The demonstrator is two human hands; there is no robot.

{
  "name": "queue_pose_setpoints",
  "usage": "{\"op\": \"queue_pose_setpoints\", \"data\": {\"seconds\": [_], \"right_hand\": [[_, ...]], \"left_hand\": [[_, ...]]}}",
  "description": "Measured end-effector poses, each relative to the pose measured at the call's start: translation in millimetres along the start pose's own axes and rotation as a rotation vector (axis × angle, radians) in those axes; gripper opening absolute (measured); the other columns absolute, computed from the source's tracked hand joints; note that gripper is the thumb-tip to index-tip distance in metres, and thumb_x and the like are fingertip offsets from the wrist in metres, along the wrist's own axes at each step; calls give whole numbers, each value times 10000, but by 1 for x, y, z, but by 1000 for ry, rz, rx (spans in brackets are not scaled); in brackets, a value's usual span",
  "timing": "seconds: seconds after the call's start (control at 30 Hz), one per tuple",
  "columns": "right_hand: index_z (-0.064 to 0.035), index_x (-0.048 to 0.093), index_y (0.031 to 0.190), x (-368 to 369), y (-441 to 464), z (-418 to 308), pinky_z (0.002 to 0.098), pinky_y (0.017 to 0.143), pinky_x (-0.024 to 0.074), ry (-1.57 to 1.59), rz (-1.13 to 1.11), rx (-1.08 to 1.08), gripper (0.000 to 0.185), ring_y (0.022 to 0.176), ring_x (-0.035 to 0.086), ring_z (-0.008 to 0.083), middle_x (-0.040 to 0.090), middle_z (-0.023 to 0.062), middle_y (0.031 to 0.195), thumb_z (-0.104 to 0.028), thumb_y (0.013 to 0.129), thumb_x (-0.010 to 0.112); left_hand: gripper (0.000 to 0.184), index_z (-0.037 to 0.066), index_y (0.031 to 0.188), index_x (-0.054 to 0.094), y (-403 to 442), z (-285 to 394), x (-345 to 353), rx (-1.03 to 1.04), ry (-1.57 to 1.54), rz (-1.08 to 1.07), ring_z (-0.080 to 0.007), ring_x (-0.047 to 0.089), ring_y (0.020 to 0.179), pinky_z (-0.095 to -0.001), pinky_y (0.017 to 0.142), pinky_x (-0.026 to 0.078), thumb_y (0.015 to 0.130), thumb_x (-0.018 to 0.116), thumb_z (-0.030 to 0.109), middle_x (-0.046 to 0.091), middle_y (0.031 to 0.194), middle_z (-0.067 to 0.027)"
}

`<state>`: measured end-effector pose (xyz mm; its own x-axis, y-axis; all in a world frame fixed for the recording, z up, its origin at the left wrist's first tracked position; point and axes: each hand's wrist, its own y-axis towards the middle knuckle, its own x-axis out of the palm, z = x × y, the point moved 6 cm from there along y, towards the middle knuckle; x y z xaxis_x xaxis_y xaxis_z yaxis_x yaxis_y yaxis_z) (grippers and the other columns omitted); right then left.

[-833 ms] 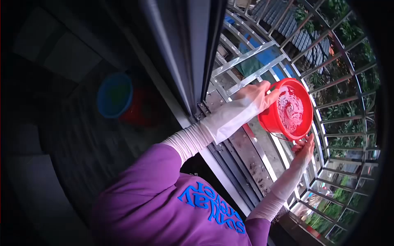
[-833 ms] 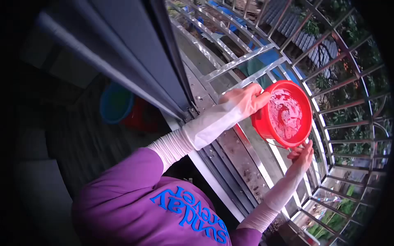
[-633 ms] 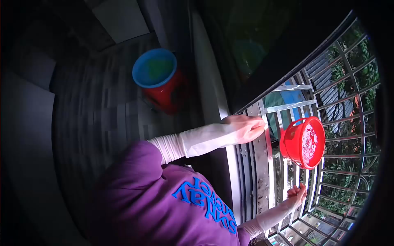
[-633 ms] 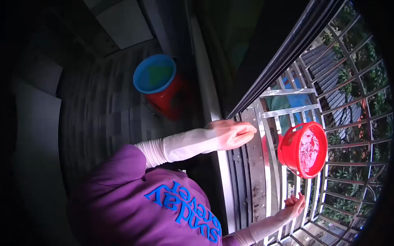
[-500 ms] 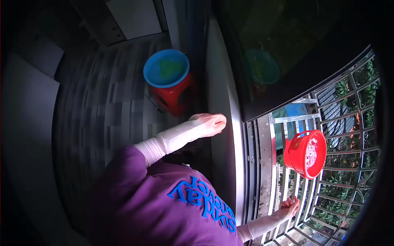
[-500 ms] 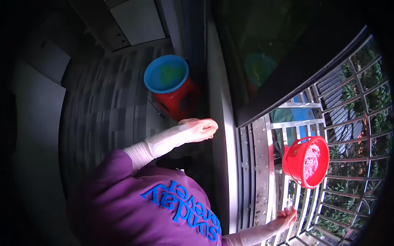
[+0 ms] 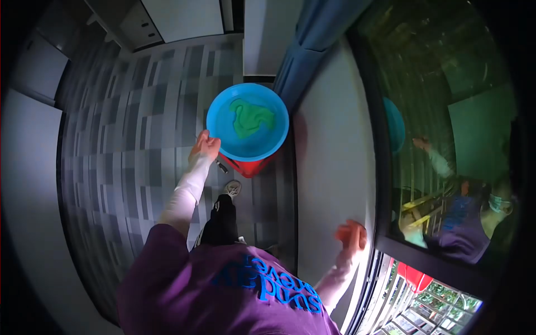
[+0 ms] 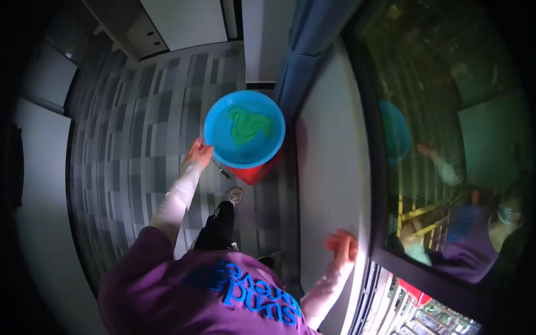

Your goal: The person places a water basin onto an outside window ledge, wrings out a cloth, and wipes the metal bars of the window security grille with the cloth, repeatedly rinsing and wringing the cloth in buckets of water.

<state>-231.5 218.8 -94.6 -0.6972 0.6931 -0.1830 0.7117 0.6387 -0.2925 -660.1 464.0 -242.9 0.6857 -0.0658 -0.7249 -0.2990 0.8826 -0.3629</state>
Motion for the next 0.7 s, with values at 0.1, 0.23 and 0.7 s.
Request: {"op": "queue_pose_setpoints", "data": {"seconds": [0.1,0.23,0.7], "right_hand": [[-43,572,1166,122,64,62,289,663,500,-32,-207,263,347,836,613,157,626,93,960,-267,900,574],[-123,467,1317,220,156,187,294,641,523,-244,-296,402,488,935,606,182,583,86,1120,-261,871,611],[-62,538,777,323,211,258,278,545,450,88,-39,265,242,595,525,129,584,36,699,104,604,570]], "left_hand": [[645,17,1280,439,89,-41,2,-159,44,37,-246,609,999,-351,883,444,775,610,381,628,1042,-96],[735,28,1360,376,160,-74,34,-192,-73,-63,-255,590,1041,-357,909,427,750,604,370,605,1081,-107],[393,-29,1033,578,205,-100,106,-276,-701,-339,-223,620,744,-352,712,519,646,646,-36,647,848,-119]]}}
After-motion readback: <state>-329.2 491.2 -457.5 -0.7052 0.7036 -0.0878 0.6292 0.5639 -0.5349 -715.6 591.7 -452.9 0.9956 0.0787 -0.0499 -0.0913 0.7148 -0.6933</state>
